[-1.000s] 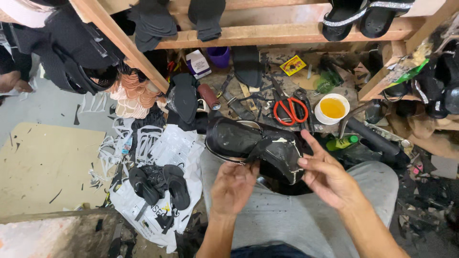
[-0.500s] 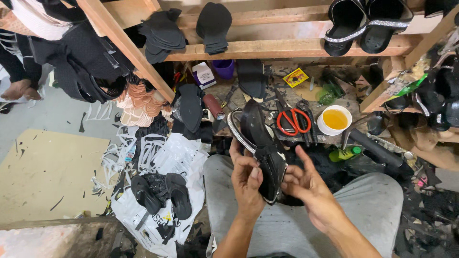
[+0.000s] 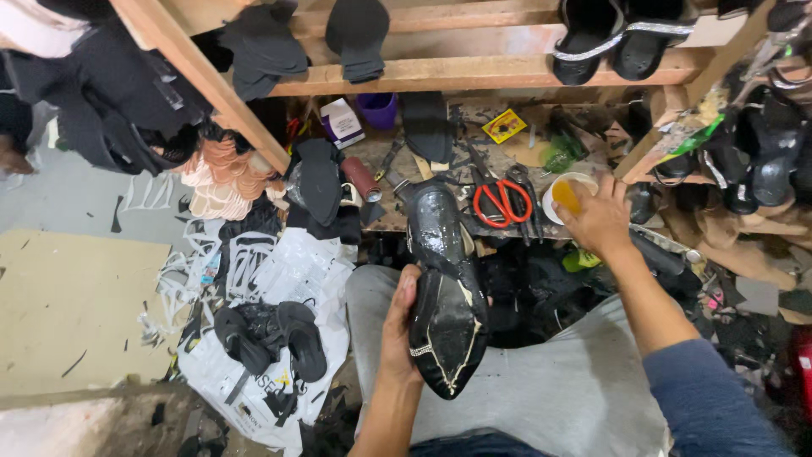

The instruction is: The person sits on the floor and applies a substance to the sole of a black slip-on shoe using their fingers. They repeatedly rub the substance into the sole, turn the shoe over, and place it on a nearby shelf before picking up another shoe to repeat the process.

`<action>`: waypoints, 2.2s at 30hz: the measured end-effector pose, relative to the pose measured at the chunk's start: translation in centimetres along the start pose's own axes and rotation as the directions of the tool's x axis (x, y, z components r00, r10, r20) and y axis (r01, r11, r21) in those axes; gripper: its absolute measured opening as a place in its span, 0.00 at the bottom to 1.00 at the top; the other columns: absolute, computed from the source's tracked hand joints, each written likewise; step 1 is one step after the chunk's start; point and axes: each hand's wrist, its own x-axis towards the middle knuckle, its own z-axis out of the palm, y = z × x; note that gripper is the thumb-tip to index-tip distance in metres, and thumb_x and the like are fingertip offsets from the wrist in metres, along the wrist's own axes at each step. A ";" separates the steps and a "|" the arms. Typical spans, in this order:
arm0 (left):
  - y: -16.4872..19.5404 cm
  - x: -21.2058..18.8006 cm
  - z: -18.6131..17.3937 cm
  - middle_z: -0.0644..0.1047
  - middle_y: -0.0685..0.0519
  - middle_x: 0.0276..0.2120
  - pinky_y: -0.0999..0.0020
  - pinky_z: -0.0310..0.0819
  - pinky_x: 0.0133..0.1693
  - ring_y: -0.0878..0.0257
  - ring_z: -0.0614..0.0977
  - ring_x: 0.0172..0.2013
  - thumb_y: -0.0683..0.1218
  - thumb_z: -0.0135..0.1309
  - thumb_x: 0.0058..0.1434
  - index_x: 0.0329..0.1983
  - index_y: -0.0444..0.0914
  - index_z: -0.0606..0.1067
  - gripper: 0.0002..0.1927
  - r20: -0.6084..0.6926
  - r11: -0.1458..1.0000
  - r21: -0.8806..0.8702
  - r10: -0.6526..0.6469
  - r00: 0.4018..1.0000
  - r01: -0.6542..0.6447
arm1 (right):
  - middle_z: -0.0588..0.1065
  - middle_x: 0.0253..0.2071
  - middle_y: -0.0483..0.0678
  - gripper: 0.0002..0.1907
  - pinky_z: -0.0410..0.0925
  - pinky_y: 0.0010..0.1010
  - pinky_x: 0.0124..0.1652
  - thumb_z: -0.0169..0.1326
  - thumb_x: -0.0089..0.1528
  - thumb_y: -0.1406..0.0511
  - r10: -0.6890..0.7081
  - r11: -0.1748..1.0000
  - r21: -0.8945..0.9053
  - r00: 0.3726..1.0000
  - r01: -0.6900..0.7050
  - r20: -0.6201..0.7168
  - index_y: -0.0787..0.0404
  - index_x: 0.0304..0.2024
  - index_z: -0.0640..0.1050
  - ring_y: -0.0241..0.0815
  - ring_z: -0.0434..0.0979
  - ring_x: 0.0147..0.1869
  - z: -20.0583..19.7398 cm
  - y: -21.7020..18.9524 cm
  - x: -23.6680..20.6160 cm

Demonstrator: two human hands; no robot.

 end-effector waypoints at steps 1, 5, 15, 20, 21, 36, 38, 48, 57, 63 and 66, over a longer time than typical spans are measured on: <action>-0.1 -0.3 0.3 0.76 0.49 0.39 0.56 0.81 0.47 0.57 0.82 0.41 0.51 0.48 0.69 0.39 0.42 0.64 0.10 -0.019 1.000 -0.012 -0.007 1.000 0.007 | 0.66 0.62 0.65 0.22 0.60 0.65 0.55 0.60 0.58 0.48 -0.035 0.996 -0.082 0.997 0.040 0.064 0.53 0.47 0.86 0.70 0.58 0.68 0.1 0.2 0.1; 0.2 -0.7 0.6 0.75 0.50 0.37 0.54 0.82 0.48 0.58 0.82 0.40 0.51 0.48 0.70 0.39 0.42 0.63 0.10 -0.007 1.000 0.002 0.011 1.000 -0.011 | 0.71 0.64 0.59 0.21 0.62 0.56 0.57 0.55 0.64 0.51 -0.090 0.990 -0.114 0.991 0.079 -0.095 0.55 0.50 0.85 0.61 0.65 0.67 -1.5 -0.3 -0.7; -2.1 -0.8 -0.6 0.70 0.54 0.43 0.73 0.76 0.44 0.68 0.77 0.42 0.52 0.55 0.68 0.40 0.39 0.65 0.15 0.073 0.971 0.210 0.105 0.992 -0.118 | 0.62 0.72 0.60 0.29 0.55 0.46 0.69 0.40 0.71 0.51 -0.234 0.701 0.666 0.965 0.253 -0.120 0.62 0.66 0.72 0.58 0.61 0.71 -13.8 -15.0 -8.4; -2.7 -1.1 -1.0 0.68 0.56 0.42 0.76 0.70 0.46 0.70 0.73 0.42 0.51 0.54 0.69 0.38 0.39 0.66 0.14 0.052 0.941 0.311 0.125 0.991 -0.135 | 0.47 0.79 0.67 0.37 0.47 0.55 0.74 0.37 0.73 0.47 -0.298 0.747 0.602 0.952 0.281 -0.075 0.64 0.75 0.59 0.70 0.49 0.80 -15.2 -19.3 -8.8; -2.7 -1.1 -1.3 0.68 0.56 0.41 0.77 0.69 0.46 0.71 0.72 0.41 0.51 0.54 0.69 0.37 0.39 0.65 0.13 0.033 0.930 0.340 0.134 0.990 -0.137 | 0.46 0.79 0.68 0.39 0.46 0.56 0.74 0.37 0.72 0.46 -0.306 0.753 0.588 0.949 0.294 -0.083 0.65 0.76 0.56 0.71 0.48 0.80 -15.1 -19.8 -9.0; -2.2 -1.0 -1.9 0.67 0.58 0.43 0.78 0.61 0.45 0.72 0.65 0.39 0.53 0.56 0.70 0.38 0.39 0.67 0.16 0.146 0.879 0.438 0.136 0.980 -0.187 | 0.43 0.78 0.71 0.42 0.46 0.58 0.73 0.45 0.69 0.48 -0.320 0.797 0.505 0.941 0.330 -0.109 0.61 0.78 0.51 0.75 0.45 0.81 -14.5 -19.9 -8.2; -2.0 -1.0 -1.6 0.69 0.56 0.46 0.77 0.63 0.49 0.71 0.67 0.42 0.54 0.58 0.69 0.37 0.39 0.66 0.17 0.118 0.875 0.457 0.120 0.986 -0.161 | 0.44 0.78 0.71 0.43 0.46 0.58 0.73 0.50 0.66 0.50 -0.329 0.811 0.477 0.938 0.340 -0.108 0.60 0.77 0.52 0.74 0.45 0.80 -14.8 -19.9 -7.9; -0.7 -1.1 -1.4 0.71 0.54 0.53 0.77 0.68 0.46 0.72 0.70 0.42 0.54 0.59 0.68 0.39 0.39 0.66 0.18 0.154 0.897 0.416 0.095 0.984 -0.151 | 0.49 0.75 0.66 0.36 0.49 0.61 0.67 0.57 0.57 0.50 -0.349 0.915 0.179 0.932 0.362 -0.100 0.42 0.68 0.70 0.72 0.49 0.75 -15.7 -19.2 -7.3; -0.7 -1.2 -0.9 0.71 0.53 0.50 0.77 0.69 0.48 0.70 0.72 0.45 0.48 0.55 0.70 0.38 0.38 0.66 0.12 0.116 0.903 0.419 0.047 0.992 -0.092 | 0.51 0.75 0.67 0.32 0.49 0.60 0.69 0.51 0.65 0.49 -0.327 0.903 0.254 0.938 0.347 -0.117 0.47 0.70 0.69 0.71 0.50 0.76 -15.8 -18.3 -7.4; -0.2 -1.2 -0.6 0.71 0.52 0.49 0.76 0.69 0.48 0.69 0.72 0.45 0.48 0.56 0.71 0.39 0.38 0.67 0.12 0.126 0.897 0.434 0.030 0.992 -0.082 | 0.51 0.75 0.65 0.30 0.48 0.61 0.69 0.50 0.64 0.48 -0.379 0.886 0.241 0.918 0.396 -0.118 0.42 0.69 0.70 0.70 0.51 0.76 -15.5 -17.9 -6.9; 0.1 -1.2 -0.5 0.72 0.52 0.51 0.76 0.70 0.48 0.69 0.73 0.45 0.48 0.55 0.69 0.37 0.39 0.67 0.11 0.132 0.912 0.405 0.015 0.991 -0.068 | 0.53 0.74 0.63 0.30 0.47 0.63 0.68 0.50 0.62 0.46 -0.417 0.883 0.190 0.903 0.429 -0.102 0.37 0.67 0.71 0.69 0.51 0.75 -15.7 -17.6 -6.9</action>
